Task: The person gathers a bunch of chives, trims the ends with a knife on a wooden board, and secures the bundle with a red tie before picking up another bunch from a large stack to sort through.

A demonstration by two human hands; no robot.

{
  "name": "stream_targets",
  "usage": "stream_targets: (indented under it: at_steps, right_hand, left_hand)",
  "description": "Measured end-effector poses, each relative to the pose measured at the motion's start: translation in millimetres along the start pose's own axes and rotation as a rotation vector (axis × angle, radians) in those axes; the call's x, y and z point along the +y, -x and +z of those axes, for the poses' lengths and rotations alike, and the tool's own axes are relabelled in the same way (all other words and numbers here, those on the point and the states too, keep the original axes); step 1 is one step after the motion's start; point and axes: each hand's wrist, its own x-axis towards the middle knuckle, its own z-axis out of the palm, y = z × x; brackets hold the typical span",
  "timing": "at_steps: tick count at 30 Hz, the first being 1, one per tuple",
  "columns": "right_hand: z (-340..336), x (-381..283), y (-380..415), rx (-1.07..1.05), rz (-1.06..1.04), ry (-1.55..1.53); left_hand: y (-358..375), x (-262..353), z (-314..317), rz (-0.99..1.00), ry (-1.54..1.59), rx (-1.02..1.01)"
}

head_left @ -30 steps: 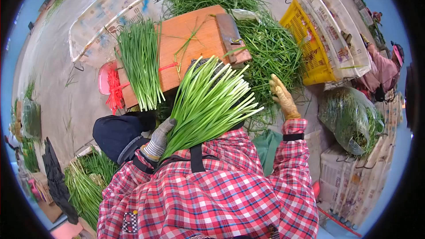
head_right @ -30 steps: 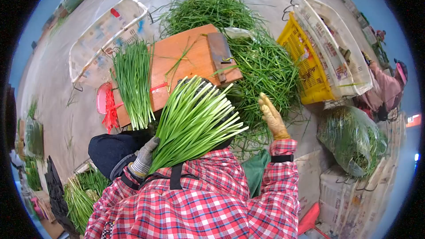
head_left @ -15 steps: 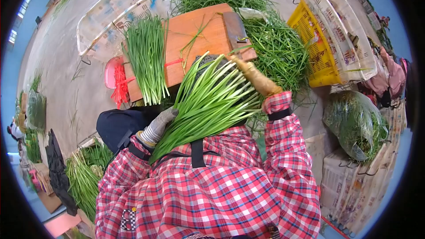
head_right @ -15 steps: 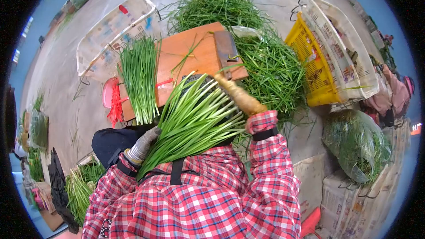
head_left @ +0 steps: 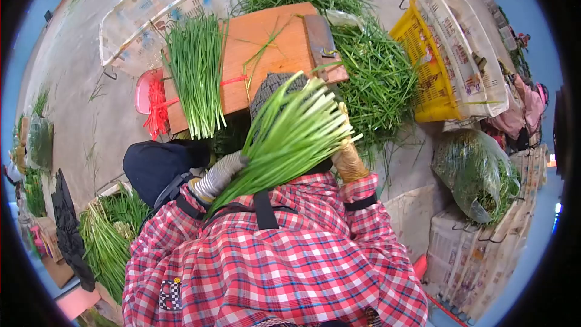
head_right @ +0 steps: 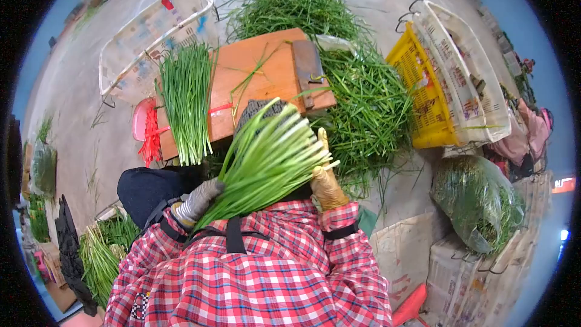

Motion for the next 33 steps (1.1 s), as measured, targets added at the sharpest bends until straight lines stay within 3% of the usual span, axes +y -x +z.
stream_targets:
  at_steps: [1, 2, 5, 6, 8, 15, 19, 23, 26, 29, 33]
  right_hand:
    - [7.3, -5.4, -9.0, -0.022, -0.011, -0.021]
    - [10.7, -8.8, -15.0, 0.010, 0.061, -0.083]
    - [33.0, -20.3, -40.6, -0.124, -0.005, -0.295]
    - [39.0, -23.5, -50.3, -0.196, -0.016, -0.241]
    - [56.2, -27.3, -58.5, -0.245, -0.022, -0.260]
    - [91.4, -44.9, -71.7, -0.268, -0.047, -0.193]
    - [109.0, -38.2, -78.5, -0.275, -0.105, -0.270]
    - [124.7, -40.1, -82.7, -0.309, -0.094, -0.293]
    - [145.0, -47.7, -87.6, -0.203, -0.111, -0.154]
    - [161.5, -76.8, -98.1, -0.206, -0.203, 0.041]
    - [166.6, -164.5, -109.7, 0.136, -0.449, 0.290]
  left_hand:
    - [1.6, 2.6, 4.0, -0.008, -0.086, -0.001]
    - [5.6, 6.5, 7.2, 0.077, -0.420, 0.023]
    - [15.4, 21.9, 22.6, 0.210, -0.649, -0.070]
    - [14.2, 18.5, 20.8, 0.228, -0.636, -0.052]
    - [11.0, 6.5, 13.6, 0.073, -0.322, -0.067]
    - [4.2, -0.8, -8.2, 0.056, -0.308, -0.099]
    - [-3.5, -24.9, -27.8, 0.157, -0.367, -0.044]
    - [0.0, -10.4, -11.6, 0.103, -0.191, -0.059]
    - [7.0, 0.5, -10.9, 0.121, -0.017, 0.003]
    - [16.0, 9.7, -25.4, 0.187, -0.140, -0.028]
    - [14.3, 15.4, -40.4, 0.303, -0.275, 0.049]
